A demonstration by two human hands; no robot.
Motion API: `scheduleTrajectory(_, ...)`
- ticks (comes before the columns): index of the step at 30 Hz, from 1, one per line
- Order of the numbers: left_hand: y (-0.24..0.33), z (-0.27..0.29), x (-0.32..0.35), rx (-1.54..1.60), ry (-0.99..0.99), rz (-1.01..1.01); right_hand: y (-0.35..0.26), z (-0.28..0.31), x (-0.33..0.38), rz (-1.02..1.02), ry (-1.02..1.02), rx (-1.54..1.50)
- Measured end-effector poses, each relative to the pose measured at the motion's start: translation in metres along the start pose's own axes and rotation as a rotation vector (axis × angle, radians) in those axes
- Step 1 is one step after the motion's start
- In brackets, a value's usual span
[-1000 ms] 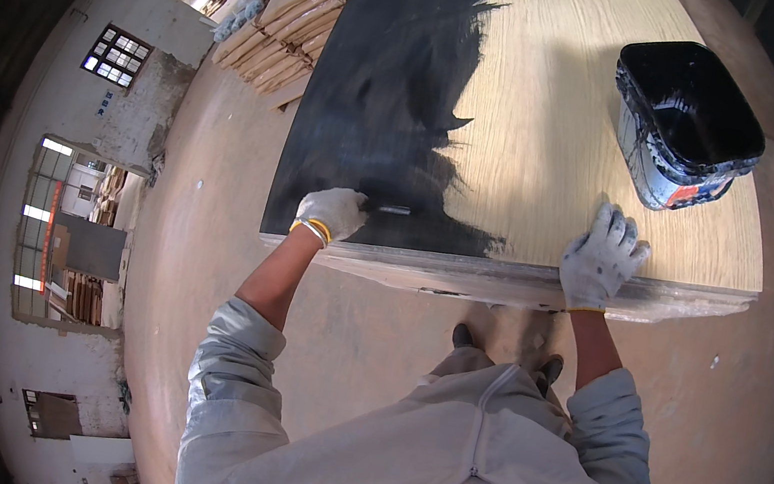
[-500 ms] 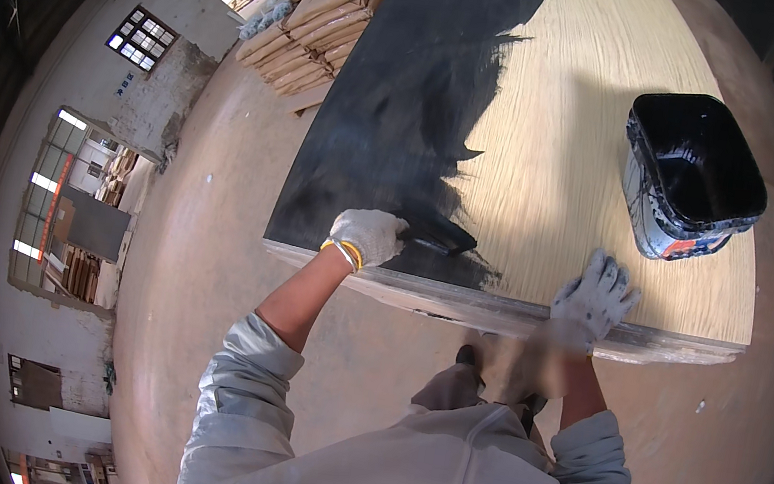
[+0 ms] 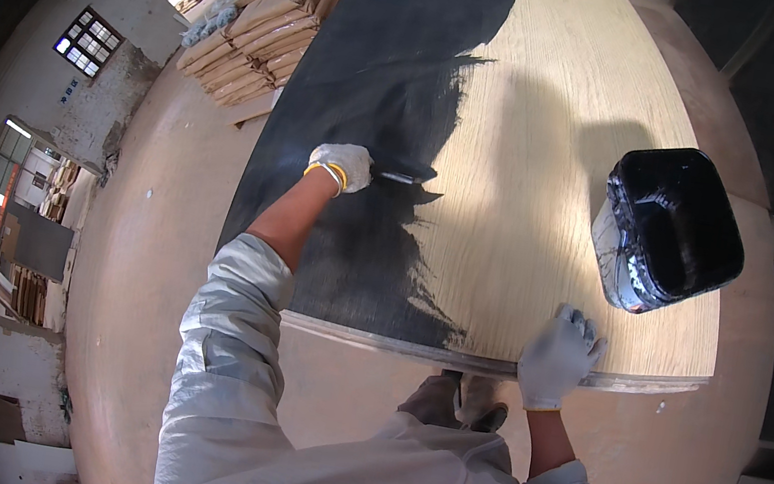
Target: The person applies black paint to a large wooden board using a brush. They repeatedly dip the brush into a paint container and spread the paint across the surface in broad strokes.
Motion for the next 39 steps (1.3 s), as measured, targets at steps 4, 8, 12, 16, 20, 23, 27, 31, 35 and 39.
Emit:
scheduleTrajectory(4, -0.02, 0.009, -0.085, 0.006, 0.035, -0.029, -0.003, -0.003, -0.002, 0.009, 0.014, 0.001)
scheduleTrajectory(8, -0.009, 0.041, -0.168, 0.012, 0.065, -0.14, -0.004, -0.001, -0.006, 0.014, -0.002, 0.003)
scheduleTrajectory(12, -0.03, 0.051, -0.27, 0.043, 0.147, -0.081, -0.008, -0.005, -0.008, 0.028, -0.034, 0.029)
scheduleTrajectory(16, -0.019, 0.068, -0.344, 0.089, 0.143, -0.114, -0.004, -0.006, -0.016, -0.039, -0.141, 0.049)
scheduleTrajectory(20, -0.018, 0.081, -0.369, 0.086, 0.212, -0.064, -0.007, -0.005, -0.019, -0.053, -0.064, 0.017)
scheduleTrajectory(23, 0.007, 0.086, -0.356, 0.082, 0.18, -0.117, -0.004, -0.003, -0.017, -0.07, -0.063, 0.011)
scheduleTrajectory(27, 0.027, 0.08, -0.293, 0.059, 0.141, -0.265, -0.004, 0.0, -0.016, -0.067, -0.04, -0.021)
scheduleTrajectory(31, 0.024, 0.063, -0.218, -0.011, 0.002, -0.275, 0.002, 0.004, -0.014, -0.061, -0.053, -0.042)
scheduleTrajectory(35, 0.011, 0.042, -0.132, 0.088, -0.044, -0.287, 0.01, 0.005, -0.001, -0.032, -0.043, -0.145)
scheduleTrajectory(39, 0.014, 0.018, -0.007, 0.193, -0.091, -0.181, 0.035, 0.034, 0.02, 0.025, 0.025, -0.449)
Point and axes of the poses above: each hand's wrist, its own x-axis away from the middle knuckle, its own z-axis out of the back of the hand, y = z × x, the point moved 10 cm from there along -x, towards the middle knuckle, and after that the axes turned 9 degrees about y, right-handed, at the moved point
